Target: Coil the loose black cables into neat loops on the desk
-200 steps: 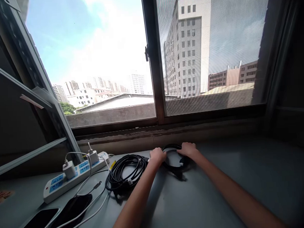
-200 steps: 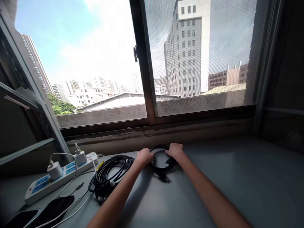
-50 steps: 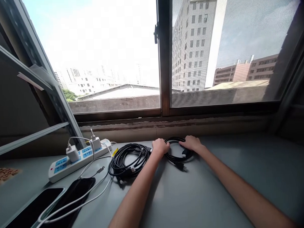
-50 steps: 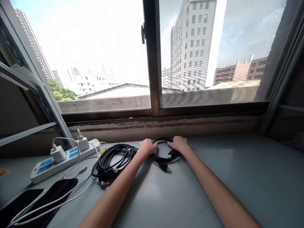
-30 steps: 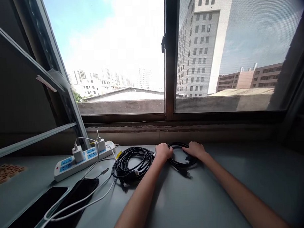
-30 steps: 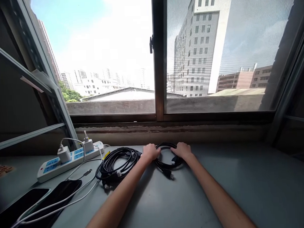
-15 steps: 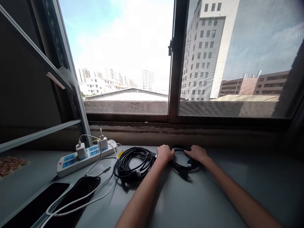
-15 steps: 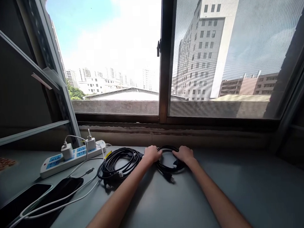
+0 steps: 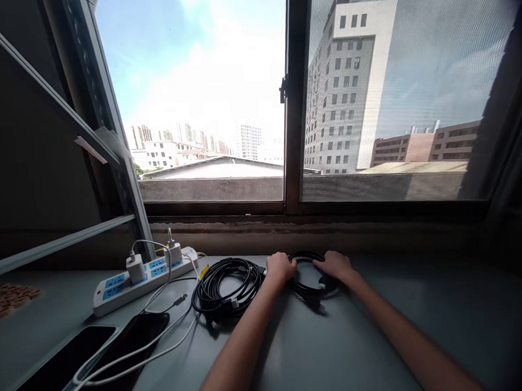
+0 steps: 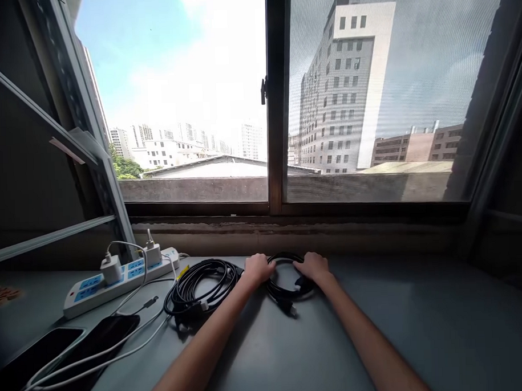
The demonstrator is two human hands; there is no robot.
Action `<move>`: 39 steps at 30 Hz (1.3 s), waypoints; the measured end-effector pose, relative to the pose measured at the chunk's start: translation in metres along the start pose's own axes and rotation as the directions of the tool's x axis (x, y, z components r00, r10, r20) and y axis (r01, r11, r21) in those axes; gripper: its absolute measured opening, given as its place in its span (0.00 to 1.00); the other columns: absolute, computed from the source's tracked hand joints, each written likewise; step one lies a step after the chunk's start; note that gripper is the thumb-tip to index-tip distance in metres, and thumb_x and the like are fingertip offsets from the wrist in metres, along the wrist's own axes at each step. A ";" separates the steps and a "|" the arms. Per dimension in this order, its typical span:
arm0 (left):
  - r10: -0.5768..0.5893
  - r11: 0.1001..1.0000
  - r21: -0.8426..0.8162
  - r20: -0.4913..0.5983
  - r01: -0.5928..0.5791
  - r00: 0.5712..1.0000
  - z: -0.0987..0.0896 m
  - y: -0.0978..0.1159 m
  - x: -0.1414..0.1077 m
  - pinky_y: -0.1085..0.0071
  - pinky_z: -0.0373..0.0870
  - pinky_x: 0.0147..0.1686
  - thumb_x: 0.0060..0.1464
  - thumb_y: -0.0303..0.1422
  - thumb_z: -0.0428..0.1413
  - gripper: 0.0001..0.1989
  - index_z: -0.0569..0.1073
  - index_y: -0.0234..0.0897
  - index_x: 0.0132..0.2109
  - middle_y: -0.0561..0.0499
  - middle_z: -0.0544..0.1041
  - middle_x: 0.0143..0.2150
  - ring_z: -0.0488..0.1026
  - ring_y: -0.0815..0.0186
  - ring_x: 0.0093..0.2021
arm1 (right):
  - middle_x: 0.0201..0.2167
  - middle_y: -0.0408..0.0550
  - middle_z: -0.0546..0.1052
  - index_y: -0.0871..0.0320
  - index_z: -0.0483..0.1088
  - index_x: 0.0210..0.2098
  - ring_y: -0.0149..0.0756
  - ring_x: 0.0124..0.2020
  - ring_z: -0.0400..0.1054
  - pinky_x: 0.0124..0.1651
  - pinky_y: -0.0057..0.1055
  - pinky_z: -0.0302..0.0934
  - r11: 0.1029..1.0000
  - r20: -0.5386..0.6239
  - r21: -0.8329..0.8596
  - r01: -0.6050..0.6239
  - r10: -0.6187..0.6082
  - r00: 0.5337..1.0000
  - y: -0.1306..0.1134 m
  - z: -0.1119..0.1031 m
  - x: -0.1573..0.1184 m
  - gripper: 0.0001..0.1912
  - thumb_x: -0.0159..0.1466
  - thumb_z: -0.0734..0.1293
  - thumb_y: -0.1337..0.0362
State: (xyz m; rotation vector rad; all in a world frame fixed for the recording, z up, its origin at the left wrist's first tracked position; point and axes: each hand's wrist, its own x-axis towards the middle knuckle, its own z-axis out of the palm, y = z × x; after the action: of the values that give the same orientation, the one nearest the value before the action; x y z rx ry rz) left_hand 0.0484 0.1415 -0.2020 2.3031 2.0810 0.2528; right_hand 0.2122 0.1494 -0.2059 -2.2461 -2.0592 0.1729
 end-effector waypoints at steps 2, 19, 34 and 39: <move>-0.002 1.000 -0.003 0.000 0.002 1.000 0.000 0.000 0.001 0.66 0.66 0.40 0.53 0.40 0.42 0.22 0.74 0.31 0.41 0.39 0.75 0.40 0.71 0.56 0.43 | 0.44 0.50 0.68 0.61 0.64 0.46 0.34 0.41 0.65 0.43 0.38 0.62 1.000 0.007 0.002 0.001 -0.002 1.000 0.000 0.000 0.000 0.16 0.62 0.59 0.58; -0.005 1.000 -0.018 0.007 0.005 1.000 -0.002 -0.001 -0.003 0.66 0.66 0.41 0.53 0.42 0.43 0.23 0.73 0.30 0.43 0.39 0.75 0.42 0.71 0.55 0.44 | 0.43 0.50 0.69 0.62 0.64 0.45 0.34 0.41 0.65 0.42 0.38 0.62 1.000 -0.001 -0.003 -0.003 0.003 1.000 0.001 0.004 0.003 0.16 0.61 0.59 0.58; 0.030 0.996 -0.085 0.070 -0.024 0.997 0.005 -0.002 0.002 0.60 0.66 0.43 0.56 0.39 0.47 0.16 0.68 0.32 0.44 0.46 0.71 0.44 0.68 0.65 0.43 | 0.37 0.49 0.72 0.63 0.67 0.37 0.32 0.37 0.66 0.41 0.35 0.60 0.996 0.030 -0.087 -0.015 0.017 0.999 0.004 0.006 0.005 0.24 0.61 0.54 0.48; 0.029 0.997 -0.079 0.067 -0.024 0.997 0.004 -0.003 0.002 0.61 0.66 0.43 0.56 0.40 0.47 0.16 0.69 0.32 0.43 0.46 0.71 0.43 0.69 0.65 0.42 | 0.37 0.50 0.72 0.63 0.67 0.38 0.32 0.36 0.66 0.41 0.35 0.60 0.997 0.008 -0.079 -0.012 0.013 1.000 0.001 0.005 0.003 0.23 0.61 0.55 0.49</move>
State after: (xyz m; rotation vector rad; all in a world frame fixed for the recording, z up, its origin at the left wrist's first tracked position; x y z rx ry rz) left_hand 0.0462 0.1440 -0.2061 2.2627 1.9732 0.2481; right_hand 0.2129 0.1522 -0.2108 -2.3077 -2.0929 0.1036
